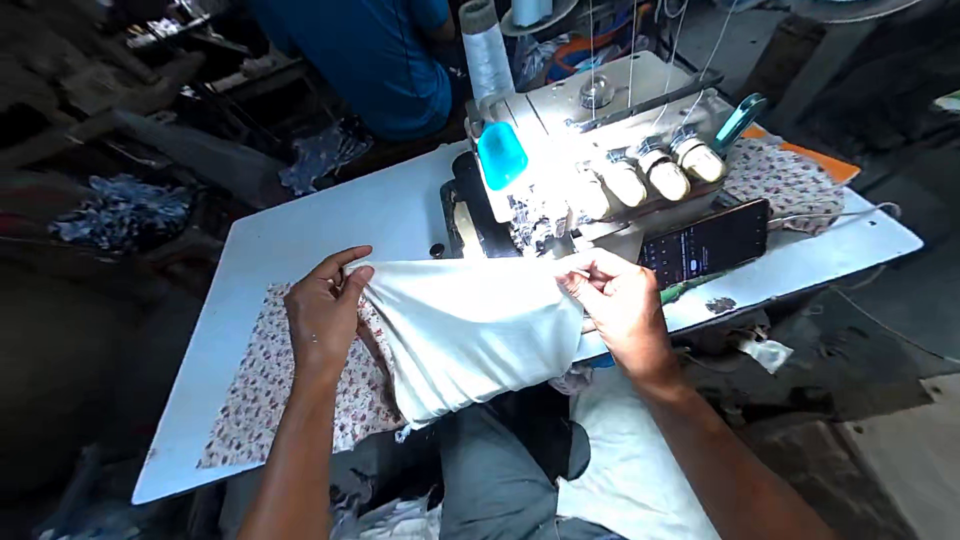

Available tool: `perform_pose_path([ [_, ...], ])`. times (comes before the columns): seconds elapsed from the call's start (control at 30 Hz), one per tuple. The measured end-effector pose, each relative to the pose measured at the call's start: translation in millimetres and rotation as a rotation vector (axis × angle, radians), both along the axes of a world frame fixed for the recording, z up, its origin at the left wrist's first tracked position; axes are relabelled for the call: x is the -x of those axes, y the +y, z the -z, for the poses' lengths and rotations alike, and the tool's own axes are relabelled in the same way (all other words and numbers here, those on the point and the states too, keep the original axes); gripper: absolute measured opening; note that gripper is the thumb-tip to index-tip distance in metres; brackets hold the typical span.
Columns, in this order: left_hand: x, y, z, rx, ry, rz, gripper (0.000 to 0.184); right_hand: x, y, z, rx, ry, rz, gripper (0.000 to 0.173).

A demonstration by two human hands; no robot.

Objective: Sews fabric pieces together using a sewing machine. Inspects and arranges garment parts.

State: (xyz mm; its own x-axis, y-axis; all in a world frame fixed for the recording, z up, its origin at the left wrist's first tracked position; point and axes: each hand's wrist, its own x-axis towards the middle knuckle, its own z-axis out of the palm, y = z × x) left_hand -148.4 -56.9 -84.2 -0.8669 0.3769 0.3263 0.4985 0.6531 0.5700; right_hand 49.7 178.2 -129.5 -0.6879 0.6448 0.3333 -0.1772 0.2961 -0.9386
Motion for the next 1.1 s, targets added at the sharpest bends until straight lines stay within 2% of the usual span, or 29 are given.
perform_pose_path([
  [0.1, 1, 3, -2, 0.069, 0.004, 0.023, 0.030, 4, 0, -1, -0.012, 0.043, -0.015, 0.012],
  [0.17, 4, -1, -8, 0.037, -0.116, 0.099, 0.036, 7, 0, -1, -0.017, 0.061, -0.007, 0.017],
  [0.2, 6, -6, -11, -0.030, -0.236, 0.154, 0.040, 8, 0, -2, -0.019, 0.061, -0.002, 0.017],
  [0.27, 10, -20, -14, -0.334, -0.544, 0.323, 0.043, 8, 2, -5, 0.001, 0.073, -0.011, 0.012],
  [0.33, 12, -33, -13, -0.513, -0.690, 0.433, 0.038, 9, 4, -6, 0.067, 0.103, -0.039, 0.007],
  [0.37, 12, -34, -13, -0.488, -0.658, 0.402, 0.035, 9, 5, -6, 0.088, 0.116, -0.054, 0.007],
  [0.4, 11, -30, -15, -0.375, -0.559, 0.325, 0.034, 9, 5, -7, 0.095, 0.126, -0.063, 0.008],
  [0.47, 13, -14, -14, 0.010, -0.287, 0.181, 0.037, 11, 3, -7, 0.060, 0.124, -0.060, 0.009],
  [0.53, 4, 8, -15, 0.203, -0.098, 0.205, 0.039, 14, -2, -8, -0.003, 0.090, -0.060, 0.007],
  [0.6, -16, 32, -21, 0.198, -0.023, 0.311, 0.041, 18, -5, -9, -0.050, 0.084, -0.050, 0.008],
  [0.67, -38, 53, -25, 0.072, 0.014, 0.458, 0.036, 19, -8, -10, -0.077, 0.104, -0.053, 0.007],
  [0.73, -52, 70, -33, -0.021, -0.017, 0.586, 0.031, 19, -9, -10, -0.084, 0.124, -0.064, 0.008],
  [0.8, -58, 80, -40, 0.003, -0.050, 0.672, 0.034, 19, -10, -11, -0.088, 0.143, -0.071, 0.008],
  [0.83, -59, 83, -42, 0.034, -0.070, 0.699, 0.035, 19, -10, -12, -0.086, 0.146, -0.070, 0.008],
  [0.93, -55, 90, -41, 0.056, -0.115, 0.760, 0.018, 18, -10, -14, -0.102, 0.156, -0.057, 0.007],
  [1.0, -54, 91, -43, 0.040, -0.140, 0.780, 0.015, 14, -12, -13, -0.121, 0.141, -0.050, 0.009],
  [1.1, -47, 89, -49, 0.076, -0.019, 0.749, 0.011, 1, -21, -1, -0.108, 0.039, -0.143, 0.019],
])
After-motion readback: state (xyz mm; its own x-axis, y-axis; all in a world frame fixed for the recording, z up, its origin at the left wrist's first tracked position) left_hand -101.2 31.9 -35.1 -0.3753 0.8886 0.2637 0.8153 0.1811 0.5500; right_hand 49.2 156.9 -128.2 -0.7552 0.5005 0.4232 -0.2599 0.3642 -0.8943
